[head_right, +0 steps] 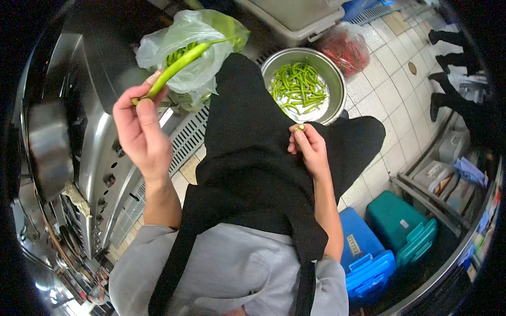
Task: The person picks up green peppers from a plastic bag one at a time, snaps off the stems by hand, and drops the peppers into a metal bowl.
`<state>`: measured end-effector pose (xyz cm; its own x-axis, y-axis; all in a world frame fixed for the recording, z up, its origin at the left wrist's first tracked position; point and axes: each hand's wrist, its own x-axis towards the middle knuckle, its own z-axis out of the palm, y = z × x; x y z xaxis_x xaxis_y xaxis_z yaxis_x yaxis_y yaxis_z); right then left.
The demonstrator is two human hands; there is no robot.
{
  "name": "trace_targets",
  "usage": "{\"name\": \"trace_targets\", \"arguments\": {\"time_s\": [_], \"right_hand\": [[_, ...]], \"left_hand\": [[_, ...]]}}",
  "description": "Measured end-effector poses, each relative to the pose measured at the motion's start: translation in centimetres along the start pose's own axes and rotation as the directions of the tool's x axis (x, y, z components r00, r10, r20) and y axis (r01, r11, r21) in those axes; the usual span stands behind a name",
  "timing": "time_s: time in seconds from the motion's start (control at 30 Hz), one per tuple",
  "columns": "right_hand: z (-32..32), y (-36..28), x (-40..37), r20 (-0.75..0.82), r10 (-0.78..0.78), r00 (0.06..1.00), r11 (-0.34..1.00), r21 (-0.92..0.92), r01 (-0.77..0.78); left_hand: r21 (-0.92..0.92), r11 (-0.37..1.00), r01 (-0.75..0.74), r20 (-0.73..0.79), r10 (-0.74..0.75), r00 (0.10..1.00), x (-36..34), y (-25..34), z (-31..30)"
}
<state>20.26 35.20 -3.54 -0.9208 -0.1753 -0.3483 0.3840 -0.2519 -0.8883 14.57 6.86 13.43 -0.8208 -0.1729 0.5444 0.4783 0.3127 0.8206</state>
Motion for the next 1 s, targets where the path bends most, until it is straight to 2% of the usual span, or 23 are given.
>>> {"name": "trace_targets", "arguments": {"time_s": [0.03, 0.07, 0.1, 0.13, 0.17, 0.2, 0.27, 0.3, 0.33, 0.4, 0.47, 0.53, 0.57, 0.63, 0.73, 0.8, 0.87, 0.97, 1.0], "right_hand": [[0.0, -0.1, 0.0, -0.001, 0.005, 1.000, 1.000, -0.012, -0.005], [0.1, -0.2, 0.0, 0.004, 0.016, 1.000, 1.000, -0.012, -0.016], [0.1, -0.2, 0.1, 0.015, 0.017, 1.000, 1.000, -0.004, -0.017], [0.0, -0.1, 0.2, 0.026, 0.017, 1.000, 1.000, 0.006, -0.017], [0.0, 0.0, 0.2, 0.031, 0.025, 0.999, 0.999, 0.029, -0.026], [-0.2, 0.0, 0.1, 0.012, 0.028, 1.000, 0.999, 0.031, -0.029], [-0.4, 0.1, -0.1, 0.034, 0.011, 0.999, 0.998, 0.060, -0.013], [-0.7, 0.2, -0.2, 0.042, 0.023, 0.999, 0.995, 0.095, -0.027], [-0.7, 0.2, -0.3, 0.039, 0.022, 0.999, 0.995, 0.100, -0.026], [-0.8, 0.1, -0.5, 0.028, 0.025, 0.999, 0.988, 0.151, -0.029], [-0.7, -0.3, -0.5, 0.025, 0.048, 0.999, 0.985, 0.164, -0.052], [-0.7, -0.4, -0.4, 0.070, 0.079, 0.994, 0.989, 0.118, -0.087], [-0.6, -0.2, -0.3, 0.080, 0.079, 0.994, 0.989, 0.120, -0.089], [-0.3, 0.2, -0.1, 0.138, 0.042, 0.990, 0.999, -0.021, -0.039], [0.1, 0.8, 0.1, 0.142, -0.016, 0.990, 0.995, -0.092, 0.029], [-0.2, 0.9, 0.0, 0.113, -0.012, 0.994, 0.996, -0.082, 0.022], [-0.6, 1.4, 0.2, 0.081, -0.023, 0.996, 0.986, -0.160, 0.036], [-0.8, 1.6, 0.2, 0.004, -0.042, 0.999, 0.991, -0.128, 0.042], [-0.7, 1.3, 0.3, 0.010, -0.045, 0.999, 0.990, -0.130, 0.046]], "left_hand": [[-0.121, 0.986, 0.111, 0.044, -0.106, 0.993, 0.1, 1.3, 0.8], [-0.136, 0.983, 0.121, 0.060, -0.114, 0.992, 0.1, 1.2, 1.3], [-0.145, 0.942, 0.302, 0.247, -0.261, 0.933, 0.1, 0.9, 2.0], [-0.116, 0.875, 0.469, 0.426, -0.383, 0.819, 0.2, 0.5, 2.7], [-0.103, 0.828, 0.551, 0.515, -0.429, 0.742, 0.0, -0.5, 3.8], [-0.106, 0.823, 0.558, 0.531, -0.427, 0.732, -0.3, -1.6, 4.5], [0.061, 0.807, 0.587, 0.711, -0.448, 0.542, -1.0, -3.8, 5.5], [0.083, 0.797, 0.598, 0.746, -0.448, 0.493, -1.5, -4.8, 5.9], [0.087, 0.797, 0.597, 0.749, -0.448, 0.489, -1.8, -5.5, 6.1], [0.178, 0.802, 0.570, 0.798, -0.457, 0.394, -2.1, -6.2, 6.3], [0.194, 0.810, 0.554, 0.797, -0.459, 0.393, -2.2, -6.5, 6.4], [0.241, 0.865, 0.441, 0.726, -0.462, 0.509, -2.3, -6.8, 6.5], [0.247, 0.863, 0.441, 0.720, -0.468, 0.512, -2.4, -6.9, 6.6], [0.238, 0.835, 0.496, 0.681, -0.508, 0.528, -2.7, -6.8, 7.3], [0.091, 0.755, 0.649, 0.700, -0.512, 0.498, -4.2, -6.9, 8.5], [0.065, 0.674, 0.736, 0.721, -0.541, 0.432, -5.3, -7.2, 9.5], [-0.031, 0.540, 0.841, 0.709, -0.581, 0.400, -5.9, -7.8, 10.5], [-0.085, 0.522, 0.849, 0.676, -0.595, 0.434, -7.0, -8.3, 12.1], [-0.105, 0.575, 0.812, 0.686, -0.550, 0.478, -7.9, -8.7, 12.6]]}}
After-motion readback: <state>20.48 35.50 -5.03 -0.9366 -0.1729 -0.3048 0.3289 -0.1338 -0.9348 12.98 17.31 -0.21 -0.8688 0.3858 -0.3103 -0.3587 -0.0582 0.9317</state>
